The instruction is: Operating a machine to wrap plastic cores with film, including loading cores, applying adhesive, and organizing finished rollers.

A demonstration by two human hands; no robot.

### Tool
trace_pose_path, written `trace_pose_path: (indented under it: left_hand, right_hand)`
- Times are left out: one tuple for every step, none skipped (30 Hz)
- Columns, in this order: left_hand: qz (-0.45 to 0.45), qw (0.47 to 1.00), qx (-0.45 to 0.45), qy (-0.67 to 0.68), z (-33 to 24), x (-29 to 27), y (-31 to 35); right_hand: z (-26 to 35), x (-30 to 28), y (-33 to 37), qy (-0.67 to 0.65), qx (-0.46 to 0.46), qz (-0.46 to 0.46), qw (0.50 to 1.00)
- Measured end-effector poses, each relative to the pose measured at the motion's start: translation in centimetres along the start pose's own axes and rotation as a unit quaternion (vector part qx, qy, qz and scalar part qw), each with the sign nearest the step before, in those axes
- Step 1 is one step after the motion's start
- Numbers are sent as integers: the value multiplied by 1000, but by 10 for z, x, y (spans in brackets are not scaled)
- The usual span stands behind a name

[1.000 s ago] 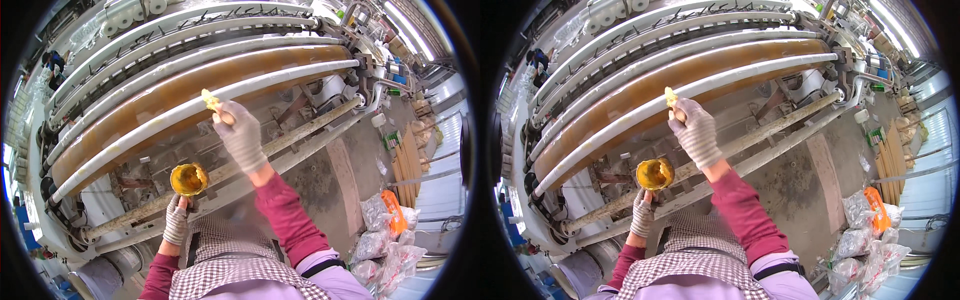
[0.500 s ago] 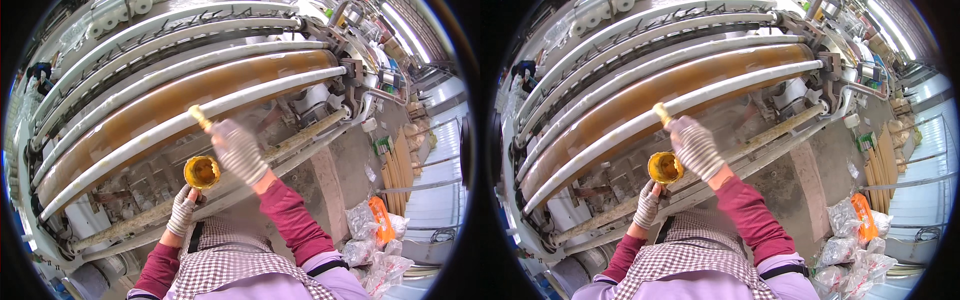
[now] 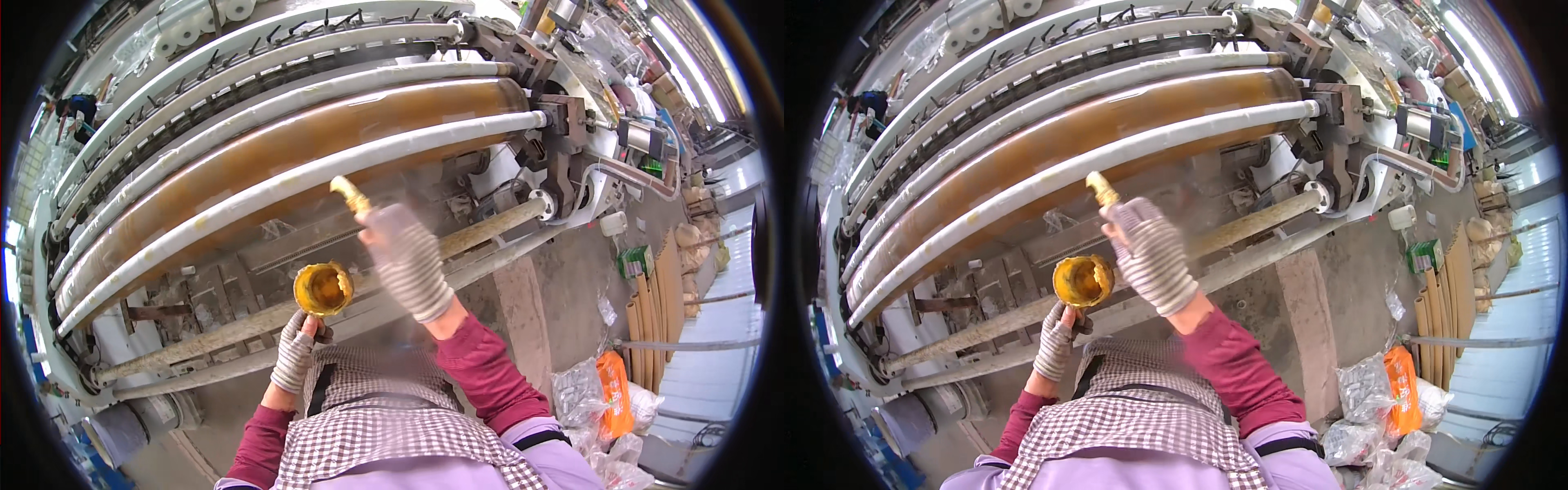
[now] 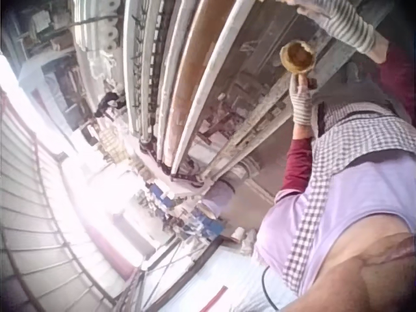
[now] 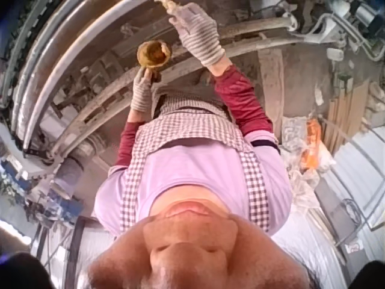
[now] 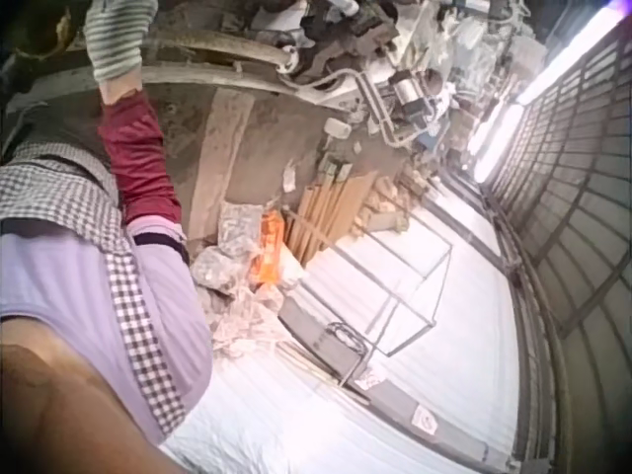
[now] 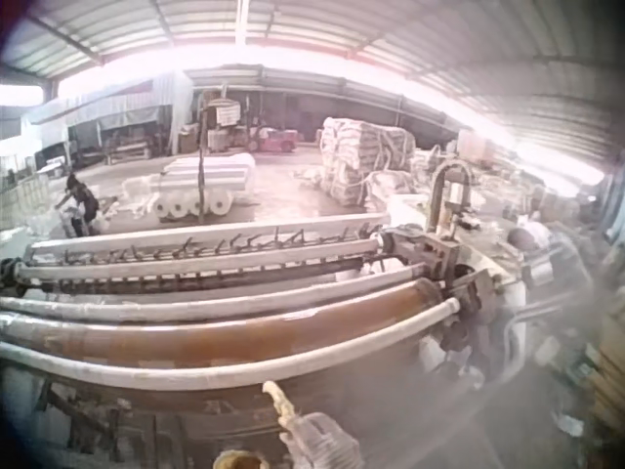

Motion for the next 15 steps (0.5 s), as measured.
trace_pose_path:
  left_hand:
    - [-9, 1000, -24, 7, -1, 17, 4]
    - [-14, 1000, -23, 6, 4, 32, 6]
    - [-14, 1000, -9, 24, 8, 46, 5]
    - [-11, 999, 3, 44, 11, 61, 3]
    - [-8, 999, -5, 54, 12, 74, 1]
    - [2, 999, -7, 53, 10, 94, -1]
    - [1, 998, -10, 68, 7, 105, -2]
    - [1, 996, -13, 83, 5, 114, -5]
    - [5, 996, -6, 91, 6, 117, -8]
    - [6, 996, -7, 92, 4, 124, -12]
    - [14, 997, -8, 75, 0, 131, -17]
    - [25, 998, -12, 57, -3, 137, -20]
    - [11, 998, -13, 64, -6, 146, -26]
    - [23, 998, -15, 64, -6, 151, -36]
    - [45, 998, -10, 41, -6, 155, -46]
  right_hand:
    - [-11, -21, -3, 23, -1, -18, 1000]
    - [-28, -31, -6, 2, 13, -44, 999]
    - [-43, -36, -17, 4, 14, -47, 999]
    - [-55, -41, -25, 10, 18, -50, 999]
    - [-67, -42, -23, 13, 19, -53, 998]
    - [-84, -39, -17, 19, 40, -7, 999]
    - [-97, -31, -15, 15, 58, 41, 997]
    - [-102, -36, -5, -36, 48, 39, 997]
    - [-100, -48, 1, -57, 46, 14, 997]
    - [-103, -67, 3, -72, 45, -12, 996]
    - [-114, -84, 0, -37, 22, -31, 999]
    - [-124, -100, -2, 2, 3, -50, 999]
    - [-140, -114, -10, -41, 31, -102, 993]
    - [-155, -122, -19, 4, 62, -112, 992]
    - [-175, -120, -18, 50, 44, -77, 995]
Point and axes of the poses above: each hand's wrist, its own y-axis away from the middle knuckle, its own x-axis out of the palm, z = x × y, the point moved 5 cm from there along -y, towards the middle knuckle, and after that the axes turned 1 degree about -z, right-handed, at the moved point
